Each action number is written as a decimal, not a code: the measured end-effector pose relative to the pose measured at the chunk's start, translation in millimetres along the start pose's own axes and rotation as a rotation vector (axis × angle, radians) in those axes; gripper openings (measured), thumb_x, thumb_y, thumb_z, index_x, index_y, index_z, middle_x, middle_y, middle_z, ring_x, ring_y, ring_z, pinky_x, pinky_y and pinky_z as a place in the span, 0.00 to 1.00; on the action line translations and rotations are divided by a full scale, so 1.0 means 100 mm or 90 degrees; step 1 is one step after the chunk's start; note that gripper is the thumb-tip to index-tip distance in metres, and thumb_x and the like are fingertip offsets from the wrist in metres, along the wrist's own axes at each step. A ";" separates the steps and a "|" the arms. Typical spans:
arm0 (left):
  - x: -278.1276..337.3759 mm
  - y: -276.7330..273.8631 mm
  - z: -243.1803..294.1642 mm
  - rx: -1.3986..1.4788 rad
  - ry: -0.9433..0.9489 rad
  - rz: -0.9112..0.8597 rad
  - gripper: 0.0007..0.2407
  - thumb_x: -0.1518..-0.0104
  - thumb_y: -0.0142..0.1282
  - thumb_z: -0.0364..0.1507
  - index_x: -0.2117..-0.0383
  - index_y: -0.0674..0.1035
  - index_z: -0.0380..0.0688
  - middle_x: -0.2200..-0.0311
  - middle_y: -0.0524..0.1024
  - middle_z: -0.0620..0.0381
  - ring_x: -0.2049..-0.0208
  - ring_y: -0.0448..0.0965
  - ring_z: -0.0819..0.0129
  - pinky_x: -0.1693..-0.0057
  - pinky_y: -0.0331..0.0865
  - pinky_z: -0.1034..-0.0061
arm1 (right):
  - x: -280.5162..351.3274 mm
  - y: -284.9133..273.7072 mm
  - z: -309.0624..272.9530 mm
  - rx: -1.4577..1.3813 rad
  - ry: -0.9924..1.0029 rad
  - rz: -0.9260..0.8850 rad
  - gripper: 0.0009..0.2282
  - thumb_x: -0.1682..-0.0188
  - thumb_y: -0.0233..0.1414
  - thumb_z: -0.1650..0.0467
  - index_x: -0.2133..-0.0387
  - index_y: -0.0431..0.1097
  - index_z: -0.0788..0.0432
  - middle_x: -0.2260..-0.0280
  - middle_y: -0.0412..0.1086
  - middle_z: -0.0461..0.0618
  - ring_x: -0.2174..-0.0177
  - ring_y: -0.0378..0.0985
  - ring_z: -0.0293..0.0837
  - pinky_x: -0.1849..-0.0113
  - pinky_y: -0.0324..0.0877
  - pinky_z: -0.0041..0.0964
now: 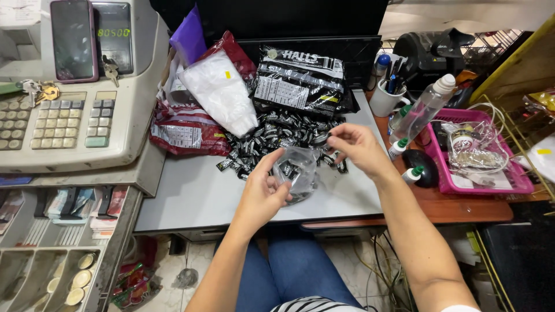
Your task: Bagging individual candies from a pile into small plastic bags
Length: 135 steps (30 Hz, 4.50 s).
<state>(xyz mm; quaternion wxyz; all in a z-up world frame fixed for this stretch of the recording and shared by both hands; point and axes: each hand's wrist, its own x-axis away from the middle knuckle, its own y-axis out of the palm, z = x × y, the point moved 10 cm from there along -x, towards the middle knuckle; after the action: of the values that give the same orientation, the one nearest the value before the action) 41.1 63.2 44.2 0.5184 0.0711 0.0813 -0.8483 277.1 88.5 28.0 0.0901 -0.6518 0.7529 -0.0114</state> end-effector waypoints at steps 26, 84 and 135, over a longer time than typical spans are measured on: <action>0.56 0.77 -0.58 0.750 -0.372 -0.006 0.31 0.48 0.42 0.58 0.52 0.74 0.43 0.57 0.77 0.46 0.54 0.77 0.59 0.46 0.69 0.68 | 1.40 1.49 -1.03 0.409 -0.557 -0.124 0.16 0.43 0.43 0.66 0.81 0.60 0.57 0.83 0.61 0.48 0.84 0.60 0.46 0.78 0.55 0.44; 1.08 0.31 0.46 -0.339 0.423 0.066 0.11 0.39 0.48 0.15 0.54 0.79 0.38 0.66 0.73 0.48 0.68 0.76 0.57 0.61 0.74 0.70 | 1.71 0.89 0.17 -0.122 -0.105 0.118 0.10 0.53 0.57 0.79 0.64 0.61 0.60 0.67 0.79 0.55 0.65 0.81 0.42 0.60 0.76 0.33; 0.98 0.07 -0.26 -0.014 0.032 0.064 0.04 0.42 0.65 0.26 0.71 0.80 0.46 0.88 0.60 0.71 0.85 0.53 0.84 0.74 0.50 0.81 | 1.52 1.19 -1.19 0.290 -0.526 0.113 0.04 0.54 0.48 0.76 0.77 0.64 0.60 0.78 0.65 0.48 0.75 0.65 0.44 0.65 0.60 0.39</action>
<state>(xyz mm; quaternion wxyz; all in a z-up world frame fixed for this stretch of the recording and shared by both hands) 4.0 -19.9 -1.6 0.5588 0.0903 0.1002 -0.8183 122.6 -55.7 110.5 0.5226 -0.4990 0.6852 0.0916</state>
